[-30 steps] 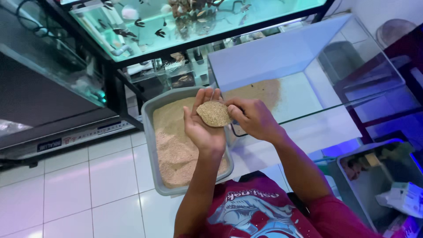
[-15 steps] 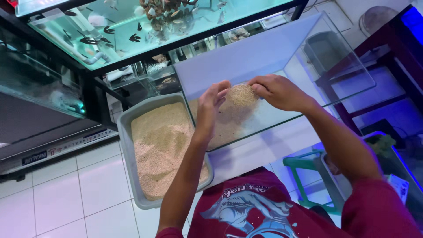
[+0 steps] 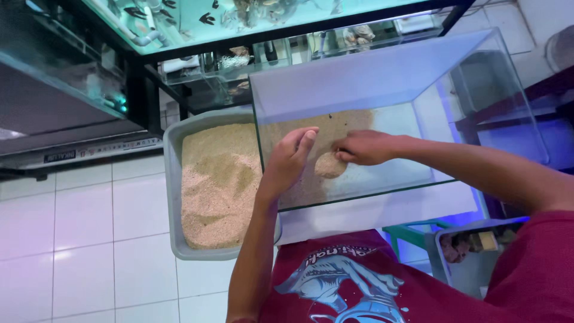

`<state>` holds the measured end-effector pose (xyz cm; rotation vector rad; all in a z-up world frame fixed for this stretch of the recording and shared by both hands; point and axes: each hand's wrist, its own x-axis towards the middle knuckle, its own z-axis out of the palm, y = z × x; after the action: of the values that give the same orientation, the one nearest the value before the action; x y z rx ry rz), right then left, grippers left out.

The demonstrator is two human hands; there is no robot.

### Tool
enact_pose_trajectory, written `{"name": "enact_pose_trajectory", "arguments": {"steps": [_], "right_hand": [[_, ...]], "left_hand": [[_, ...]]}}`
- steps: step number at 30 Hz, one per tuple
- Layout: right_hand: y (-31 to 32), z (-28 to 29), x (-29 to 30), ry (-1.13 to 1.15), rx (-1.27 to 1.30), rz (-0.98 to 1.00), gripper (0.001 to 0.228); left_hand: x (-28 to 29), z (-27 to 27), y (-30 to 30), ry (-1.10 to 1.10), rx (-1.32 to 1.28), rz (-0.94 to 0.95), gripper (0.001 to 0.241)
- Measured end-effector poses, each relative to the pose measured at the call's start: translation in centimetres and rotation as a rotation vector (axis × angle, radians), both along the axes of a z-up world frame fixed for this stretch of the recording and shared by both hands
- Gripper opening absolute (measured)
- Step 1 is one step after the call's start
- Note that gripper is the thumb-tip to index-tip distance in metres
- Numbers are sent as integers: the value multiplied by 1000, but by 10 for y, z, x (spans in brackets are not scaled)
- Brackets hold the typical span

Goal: The person scoops sand from a plastic bin using a small cup and pours it into an empty glass aquarium, spreading the sand across the bottom.

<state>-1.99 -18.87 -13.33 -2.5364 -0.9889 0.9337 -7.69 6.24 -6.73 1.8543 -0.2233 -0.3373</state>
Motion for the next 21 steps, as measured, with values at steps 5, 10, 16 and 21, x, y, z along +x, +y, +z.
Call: {"name": "enact_pose_trajectory", "arguments": {"steps": [5, 10, 16, 21], "right_hand": [[28, -70, -1, 22, 98, 210, 24], [64, -107, -8, 118, 179, 303, 23], [112, -116, -10, 68, 108, 400, 40], [113, -125, -4, 163, 104, 315, 39]], "left_hand": [[2, -7, -3, -25, -9, 114, 45], [1, -10, -6, -61, -45, 217, 41], [1, -14, -7, -92, -48, 245, 36], [-1, -14, -8, -138, -74, 233, 38]]}}
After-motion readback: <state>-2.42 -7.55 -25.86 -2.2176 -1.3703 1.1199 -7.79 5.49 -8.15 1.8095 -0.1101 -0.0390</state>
